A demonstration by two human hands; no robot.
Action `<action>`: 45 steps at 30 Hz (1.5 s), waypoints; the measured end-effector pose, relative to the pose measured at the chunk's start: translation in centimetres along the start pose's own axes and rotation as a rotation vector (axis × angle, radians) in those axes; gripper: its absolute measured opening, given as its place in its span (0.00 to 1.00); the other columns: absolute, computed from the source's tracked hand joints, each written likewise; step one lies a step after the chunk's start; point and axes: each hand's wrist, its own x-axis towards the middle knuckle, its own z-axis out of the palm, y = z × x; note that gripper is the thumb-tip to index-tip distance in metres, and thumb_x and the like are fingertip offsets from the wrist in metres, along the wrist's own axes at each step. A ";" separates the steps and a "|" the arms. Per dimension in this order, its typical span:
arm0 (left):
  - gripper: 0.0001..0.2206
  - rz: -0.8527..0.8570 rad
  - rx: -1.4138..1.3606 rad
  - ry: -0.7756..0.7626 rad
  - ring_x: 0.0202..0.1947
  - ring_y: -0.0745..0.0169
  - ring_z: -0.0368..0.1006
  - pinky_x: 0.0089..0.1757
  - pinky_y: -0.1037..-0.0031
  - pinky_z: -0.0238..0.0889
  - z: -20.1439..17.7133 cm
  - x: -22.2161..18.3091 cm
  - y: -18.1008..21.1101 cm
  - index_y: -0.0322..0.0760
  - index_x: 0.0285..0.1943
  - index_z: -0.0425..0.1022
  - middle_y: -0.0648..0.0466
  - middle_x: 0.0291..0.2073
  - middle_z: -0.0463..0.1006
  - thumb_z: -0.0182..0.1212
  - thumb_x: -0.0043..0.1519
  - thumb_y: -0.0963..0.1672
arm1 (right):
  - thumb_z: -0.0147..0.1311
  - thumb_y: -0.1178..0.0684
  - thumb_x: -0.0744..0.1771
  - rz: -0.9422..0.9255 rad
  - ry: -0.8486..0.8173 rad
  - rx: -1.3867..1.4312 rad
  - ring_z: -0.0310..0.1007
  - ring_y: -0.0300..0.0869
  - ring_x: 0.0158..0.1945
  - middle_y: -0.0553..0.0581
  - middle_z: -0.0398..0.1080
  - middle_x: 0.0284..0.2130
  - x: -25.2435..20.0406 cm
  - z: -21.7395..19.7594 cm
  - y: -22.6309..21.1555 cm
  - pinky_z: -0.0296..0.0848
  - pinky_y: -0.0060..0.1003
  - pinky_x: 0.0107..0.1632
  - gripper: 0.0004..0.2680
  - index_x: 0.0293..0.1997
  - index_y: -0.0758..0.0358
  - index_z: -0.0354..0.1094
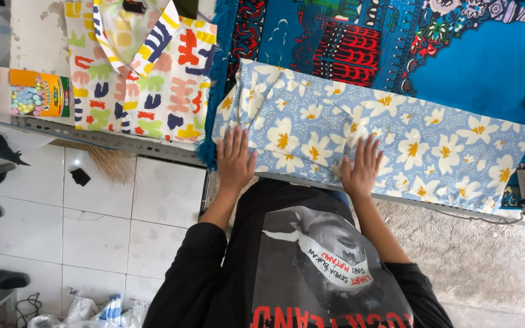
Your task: A person folds a piece of floral fabric, sprays it with water, and irons it on a workspace.
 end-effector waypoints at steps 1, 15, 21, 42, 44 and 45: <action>0.28 -0.005 0.001 0.002 0.79 0.49 0.42 0.70 0.53 0.25 0.5 -1.1 -1.0 0.43 0.80 0.57 0.49 0.79 0.51 0.41 0.71 0.54 | 0.25 0.35 0.72 -0.006 -0.001 -0.001 0.25 0.52 0.80 0.60 0.34 0.78 -1.3 -0.5 1.1 0.23 0.51 0.75 0.27 0.80 0.57 0.41; 0.18 -1.146 -0.771 0.166 0.36 0.53 0.69 0.37 0.65 0.63 2.9 -6.0 1.3 0.34 0.42 0.80 0.46 0.42 0.68 0.75 0.57 0.51 | 0.43 0.41 0.76 0.821 0.276 0.096 0.40 0.74 0.72 0.70 0.42 0.71 -11.0 -4.6 26.1 0.58 0.72 0.63 0.18 0.75 0.52 0.51; 0.09 -1.465 -1.764 0.580 0.47 0.54 0.77 0.48 0.68 0.70 -6.6 -1.6 5.1 0.48 0.38 0.71 0.54 0.41 0.78 0.71 0.62 0.46 | 0.58 0.48 0.71 0.649 0.485 0.032 0.73 0.61 0.46 0.67 0.69 0.45 -11.9 -7.1 29.5 0.68 0.55 0.51 0.16 0.61 0.69 0.66; 0.13 -0.162 -0.670 0.044 0.62 0.39 0.65 0.59 0.51 0.57 3.7 5.4 31.2 0.36 0.57 0.71 0.44 0.55 0.68 0.59 0.63 0.38 | 0.80 0.49 0.59 0.979 0.718 0.470 0.68 0.65 0.61 0.74 0.56 0.54 -9.2 -5.7 36.1 0.74 0.53 0.59 0.34 0.66 0.64 0.56; 0.12 -0.004 -0.656 -0.091 0.59 0.42 0.68 0.58 0.52 0.60 5.2 6.4 34.7 0.39 0.56 0.73 0.45 0.56 0.70 0.59 0.63 0.40 | 0.78 0.43 0.58 1.016 0.663 0.365 0.69 0.62 0.60 0.71 0.55 0.56 -9.8 -5.4 37.6 0.74 0.52 0.59 0.33 0.66 0.59 0.60; 0.12 0.136 -0.628 -0.198 0.57 0.45 0.72 0.56 0.54 0.64 6.1 7.3 36.4 0.41 0.55 0.76 0.46 0.57 0.72 0.60 0.63 0.41 | 0.77 0.36 0.58 1.021 0.598 0.273 0.70 0.59 0.59 0.67 0.55 0.58 -9.3 -5.1 38.3 0.74 0.51 0.58 0.33 0.66 0.54 0.64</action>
